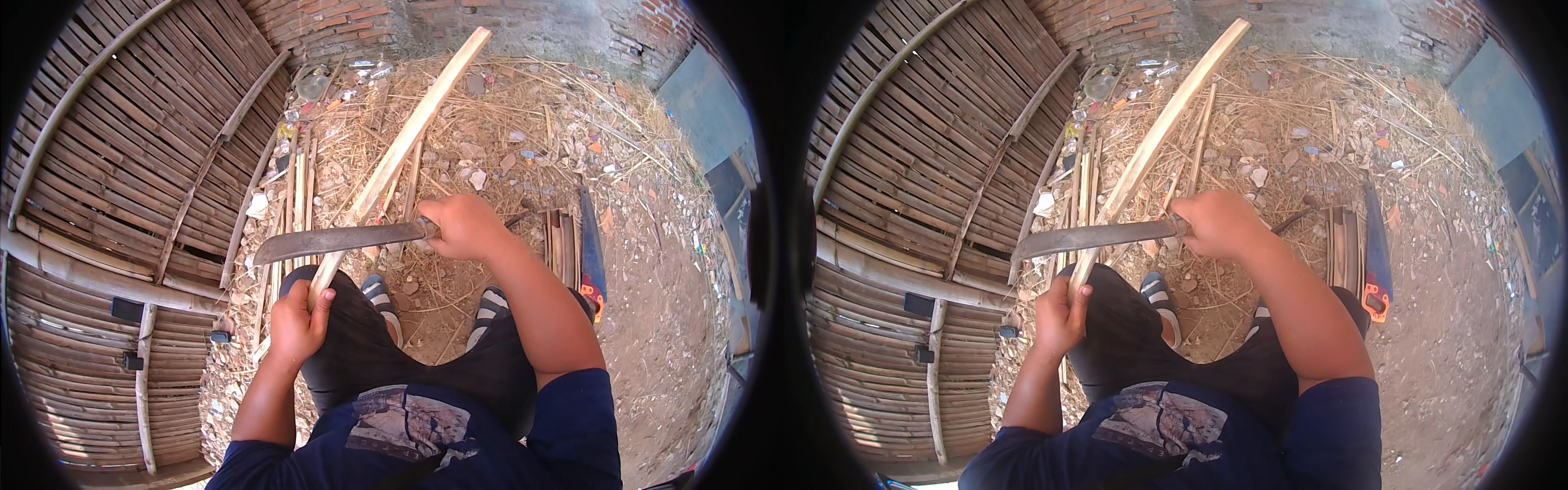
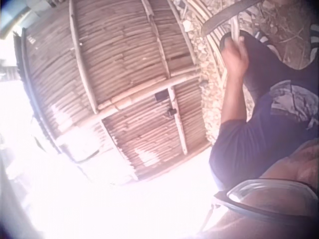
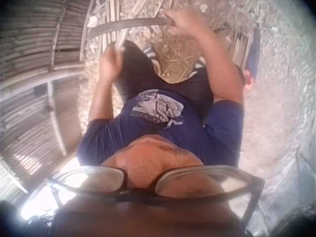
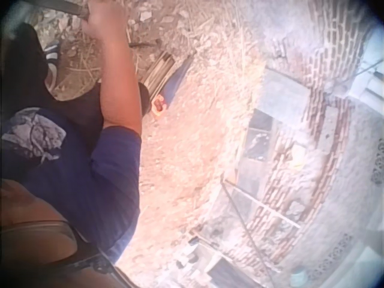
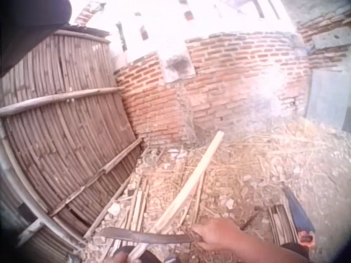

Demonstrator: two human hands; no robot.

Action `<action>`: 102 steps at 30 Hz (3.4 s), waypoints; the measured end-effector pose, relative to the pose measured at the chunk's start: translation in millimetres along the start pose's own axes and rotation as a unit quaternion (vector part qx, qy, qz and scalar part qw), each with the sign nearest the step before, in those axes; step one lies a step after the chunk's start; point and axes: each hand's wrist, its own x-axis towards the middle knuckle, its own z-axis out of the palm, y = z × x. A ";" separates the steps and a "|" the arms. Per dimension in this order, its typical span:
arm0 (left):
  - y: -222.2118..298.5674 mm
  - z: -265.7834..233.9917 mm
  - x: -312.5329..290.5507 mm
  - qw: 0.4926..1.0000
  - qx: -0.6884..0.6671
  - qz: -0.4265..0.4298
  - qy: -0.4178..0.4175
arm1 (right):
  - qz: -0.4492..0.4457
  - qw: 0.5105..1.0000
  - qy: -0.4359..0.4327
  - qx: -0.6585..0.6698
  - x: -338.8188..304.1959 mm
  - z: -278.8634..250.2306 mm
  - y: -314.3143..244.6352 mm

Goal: The person splits a piece of wood by holding a machete against it and striking the blade's back with a hammer, then shaves the surface of a wood strip using the machete.

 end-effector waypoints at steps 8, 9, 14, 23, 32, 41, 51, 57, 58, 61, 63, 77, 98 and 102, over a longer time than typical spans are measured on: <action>21.9 12.1 7.6 0.991 -0.014 0.118 0.064 | -0.062 0.994 0.063 -0.063 -1.3 6.9 -30.2; 20.6 13.6 9.0 0.981 -0.007 0.171 0.089 | -0.073 0.990 0.078 -0.087 -2.3 8.3 -30.3; 7.2 1.7 12.6 0.999 0.024 -0.013 0.017 | 0.065 0.995 0.077 -0.010 -1.4 -2.1 9.9; -0.3 4.3 0.9 1.000 0.023 0.008 -0.014 | 0.105 0.992 0.070 0.019 3.7 -1.4 7.7; -1.3 5.9 -4.3 0.999 0.036 -0.007 -0.010 | 0.061 0.996 0.057 0.015 2.1 10.6 -7.0; -28.9 0.5 -22.9 0.997 0.080 0.008 -0.006 | 0.213 0.965 0.125 0.088 -1.3 -17.3 36.8; -21.6 -5.7 -25.3 0.986 0.137 0.078 0.057 | 0.049 0.998 0.042 0.001 -3.1 -9.0 0.8; -27.3 -9.6 -24.8 0.977 0.177 0.089 0.079 | 0.208 0.972 0.085 0.075 -4.0 -20.7 34.0; -27.5 -6.0 -22.4 0.980 0.162 0.087 0.076 | 0.159 0.983 0.071 0.062 -2.5 -11.1 23.8; -30.4 1.8 -21.1 0.980 0.157 0.095 0.074 | -0.004 0.998 0.055 -0.017 -3.0 7.6 -13.0; -38.0 3.0 -21.9 0.979 0.160 0.105 0.075 | -0.052 0.996 0.042 -0.052 -2.4 2.2 -16.3; -78.1 -6.0 -52.0 0.980 0.139 0.097 0.109 | 0.002 0.997 0.071 -0.017 -2.5 4.2 -5.0; -37.8 -28.5 -33.1 0.980 -0.124 -0.021 -0.154 | -0.050 0.998 0.010 -0.038 0.4 -5.0 -26.9; -35.4 -35.4 -33.2 0.979 -0.157 -0.040 -0.125 | 0.254 0.956 0.075 0.126 0.2 -23.0 44.5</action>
